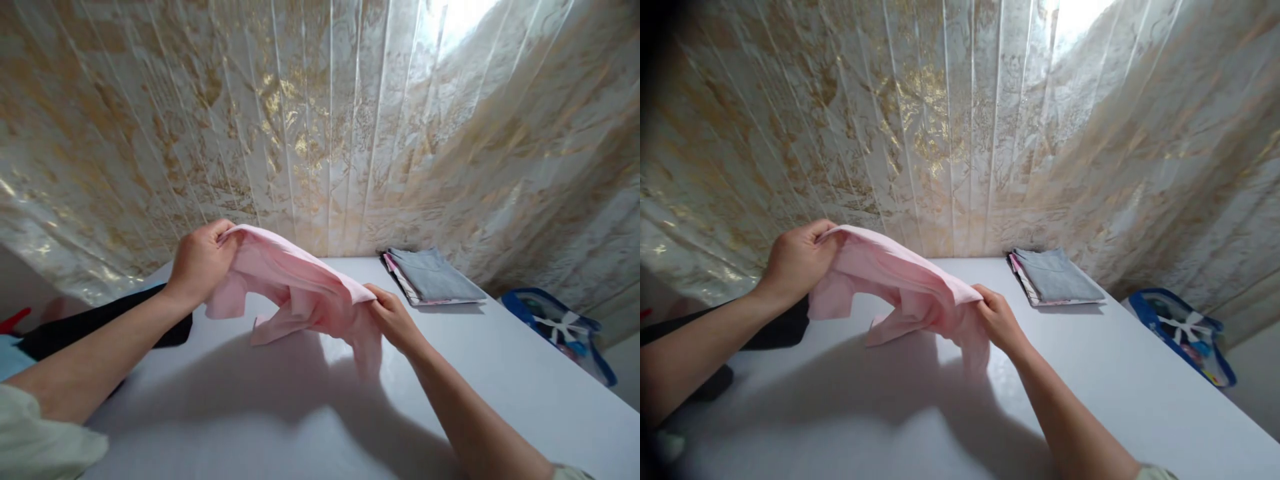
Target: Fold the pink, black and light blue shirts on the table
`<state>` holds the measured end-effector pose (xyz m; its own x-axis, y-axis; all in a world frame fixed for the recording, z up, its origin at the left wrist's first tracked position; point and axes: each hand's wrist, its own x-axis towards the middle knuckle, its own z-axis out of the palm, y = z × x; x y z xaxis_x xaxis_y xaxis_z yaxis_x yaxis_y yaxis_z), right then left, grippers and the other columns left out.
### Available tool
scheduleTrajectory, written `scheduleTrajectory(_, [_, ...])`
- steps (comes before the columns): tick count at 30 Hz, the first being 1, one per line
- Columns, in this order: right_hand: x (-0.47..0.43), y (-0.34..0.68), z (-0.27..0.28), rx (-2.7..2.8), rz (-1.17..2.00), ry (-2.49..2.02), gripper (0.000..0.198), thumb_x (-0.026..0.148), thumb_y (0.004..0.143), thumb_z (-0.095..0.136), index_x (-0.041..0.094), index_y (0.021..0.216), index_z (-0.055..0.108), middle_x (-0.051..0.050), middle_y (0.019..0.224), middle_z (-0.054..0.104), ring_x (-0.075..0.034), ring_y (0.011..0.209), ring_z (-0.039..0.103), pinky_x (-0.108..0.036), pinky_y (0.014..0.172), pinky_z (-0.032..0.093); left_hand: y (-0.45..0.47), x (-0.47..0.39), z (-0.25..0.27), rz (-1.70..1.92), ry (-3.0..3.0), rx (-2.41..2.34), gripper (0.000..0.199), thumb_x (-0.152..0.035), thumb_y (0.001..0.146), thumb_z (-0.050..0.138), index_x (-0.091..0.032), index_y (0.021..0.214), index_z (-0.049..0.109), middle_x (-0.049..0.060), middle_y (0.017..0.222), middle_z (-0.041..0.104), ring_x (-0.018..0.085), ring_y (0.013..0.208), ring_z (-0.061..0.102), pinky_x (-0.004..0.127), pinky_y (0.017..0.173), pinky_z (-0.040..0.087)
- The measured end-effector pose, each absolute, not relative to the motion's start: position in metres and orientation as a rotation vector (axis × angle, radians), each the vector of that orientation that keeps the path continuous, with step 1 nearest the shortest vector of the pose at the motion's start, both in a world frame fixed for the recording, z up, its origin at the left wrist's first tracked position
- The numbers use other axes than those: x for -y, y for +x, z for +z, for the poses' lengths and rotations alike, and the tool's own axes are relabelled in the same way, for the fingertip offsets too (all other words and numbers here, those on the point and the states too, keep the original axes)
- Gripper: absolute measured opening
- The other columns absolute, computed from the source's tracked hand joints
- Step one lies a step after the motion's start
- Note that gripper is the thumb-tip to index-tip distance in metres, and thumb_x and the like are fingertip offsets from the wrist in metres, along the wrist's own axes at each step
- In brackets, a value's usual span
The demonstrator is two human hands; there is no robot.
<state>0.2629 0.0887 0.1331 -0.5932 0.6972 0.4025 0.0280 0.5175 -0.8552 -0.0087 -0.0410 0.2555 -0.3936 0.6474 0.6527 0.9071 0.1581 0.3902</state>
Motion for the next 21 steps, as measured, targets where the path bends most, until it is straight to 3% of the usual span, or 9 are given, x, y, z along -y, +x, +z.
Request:
scheduleTrajectory(4, [-0.079, 0.288, 0.179, 1.878, 1.060, -0.563, 0.033, 0.046, 0.093, 0.049, 0.018, 0.078, 0.059, 0.002, 0.068, 0.052, -0.011, 0.059, 0.045, -0.020, 0.049, 0.035, -0.017, 0.067, 0.260, -1.051, -1.347, 2.096, 0.029, -0.042, 0.088, 0.045, -0.020, 0.072, 0.056, -0.006, 0.059, 0.045, 0.010, 0.059, 0.043, 0.024, 0.057, 0.030])
scheduleTrajectory(8, [-0.067, 0.303, 0.238, 1.758, 0.867, -0.533, 0.035, 0.051, 0.091, 0.054, 0.020, 0.074, 0.055, 0.004, 0.062, 0.042, -0.009, 0.051, 0.035, -0.020, 0.043, 0.026, -0.011, 0.080, 0.290, -1.079, -1.234, 1.910, 0.041, -0.054, 0.091, 0.039, -0.023, 0.072, 0.058, -0.003, 0.060, 0.045, 0.013, 0.060, 0.045, 0.029, 0.058, 0.032])
scheduleTrajectory(13, [-0.103, 0.287, 0.288, 1.835, 0.457, -0.539, 0.039, 0.048, 0.091, 0.054, 0.018, 0.067, 0.049, 0.006, 0.061, 0.034, -0.007, 0.055, 0.030, -0.020, 0.048, 0.022, -0.029, 0.056, 0.328, -0.756, -1.198, 1.998, 0.057, -0.063, 0.090, 0.027, -0.021, 0.100, 0.065, 0.003, 0.086, 0.063, 0.026, 0.092, 0.063, 0.037, 0.073, 0.043])
scheduleTrajectory(17, [-0.163, 0.254, 0.274, 2.086, 0.162, -0.761, 0.036, 0.039, 0.092, 0.052, 0.015, 0.065, 0.053, 0.005, 0.059, 0.039, -0.008, 0.060, 0.040, -0.021, 0.057, 0.029, -0.051, 0.023, 0.313, -0.439, -1.309, 2.201, 0.069, -0.063, 0.092, 0.017, -0.014, 0.103, 0.065, 0.003, 0.098, 0.065, 0.027, 0.101, 0.062, 0.041, 0.084, 0.045])
scheduleTrajectory(19, [-0.185, 0.241, 0.253, 2.178, 0.029, -0.979, 0.033, 0.038, 0.095, 0.047, 0.013, 0.077, 0.061, 0.001, 0.069, 0.053, -0.012, 0.069, 0.050, -0.024, 0.065, 0.035, -0.056, 0.008, 0.291, -0.404, -1.413, 2.157, 0.062, -0.055, 0.095, 0.019, -0.013, 0.116, 0.060, 0.006, 0.114, 0.063, 0.025, 0.108, 0.059, 0.041, 0.090, 0.043])
scheduleTrajectory(21, [-0.193, 0.233, 0.227, 2.234, -0.046, -1.158, 0.026, 0.032, 0.094, 0.047, 0.013, 0.101, 0.064, -0.009, 0.093, 0.062, -0.020, 0.086, 0.058, -0.030, 0.075, 0.040, -0.054, -0.004, 0.262, -0.432, -1.389, 2.124, 0.051, -0.044, 0.096, 0.029, -0.011, 0.125, 0.054, 0.013, 0.123, 0.060, 0.027, 0.114, 0.055, 0.043, 0.095, 0.041])
